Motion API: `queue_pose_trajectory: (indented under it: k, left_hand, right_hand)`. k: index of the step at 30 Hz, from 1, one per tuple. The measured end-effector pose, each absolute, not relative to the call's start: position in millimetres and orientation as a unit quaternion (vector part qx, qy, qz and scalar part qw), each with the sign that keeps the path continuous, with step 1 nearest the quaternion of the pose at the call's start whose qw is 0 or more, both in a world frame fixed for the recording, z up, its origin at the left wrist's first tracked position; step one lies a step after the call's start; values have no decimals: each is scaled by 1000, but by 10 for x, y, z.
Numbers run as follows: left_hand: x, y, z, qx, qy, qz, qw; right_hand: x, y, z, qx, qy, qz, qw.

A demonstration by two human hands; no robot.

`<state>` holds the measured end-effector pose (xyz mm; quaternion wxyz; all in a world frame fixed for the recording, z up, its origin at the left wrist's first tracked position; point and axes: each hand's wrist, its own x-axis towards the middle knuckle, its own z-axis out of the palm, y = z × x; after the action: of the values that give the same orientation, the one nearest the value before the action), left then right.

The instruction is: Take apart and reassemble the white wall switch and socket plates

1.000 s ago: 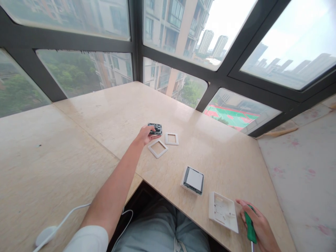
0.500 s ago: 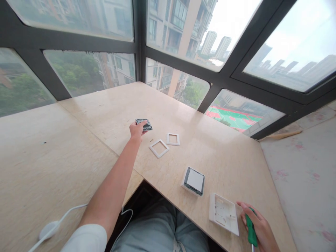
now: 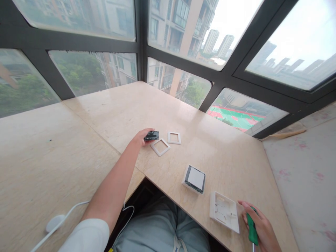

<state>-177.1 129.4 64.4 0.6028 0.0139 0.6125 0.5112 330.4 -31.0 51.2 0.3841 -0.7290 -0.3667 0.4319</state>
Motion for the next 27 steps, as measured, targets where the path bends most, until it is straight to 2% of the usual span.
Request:
queue_pose_trajectory:
  k: [15, 27]
  left_hand:
    - [-1832, 1363, 530, -19, 572, 511, 641]
    - [-1804, 1295, 685, -1, 560, 503, 659]
  right_hand:
    - [3295, -305, 509, -726, -349, 448, 388]
    - [3286, -295, 533, -724, -373, 434, 385]
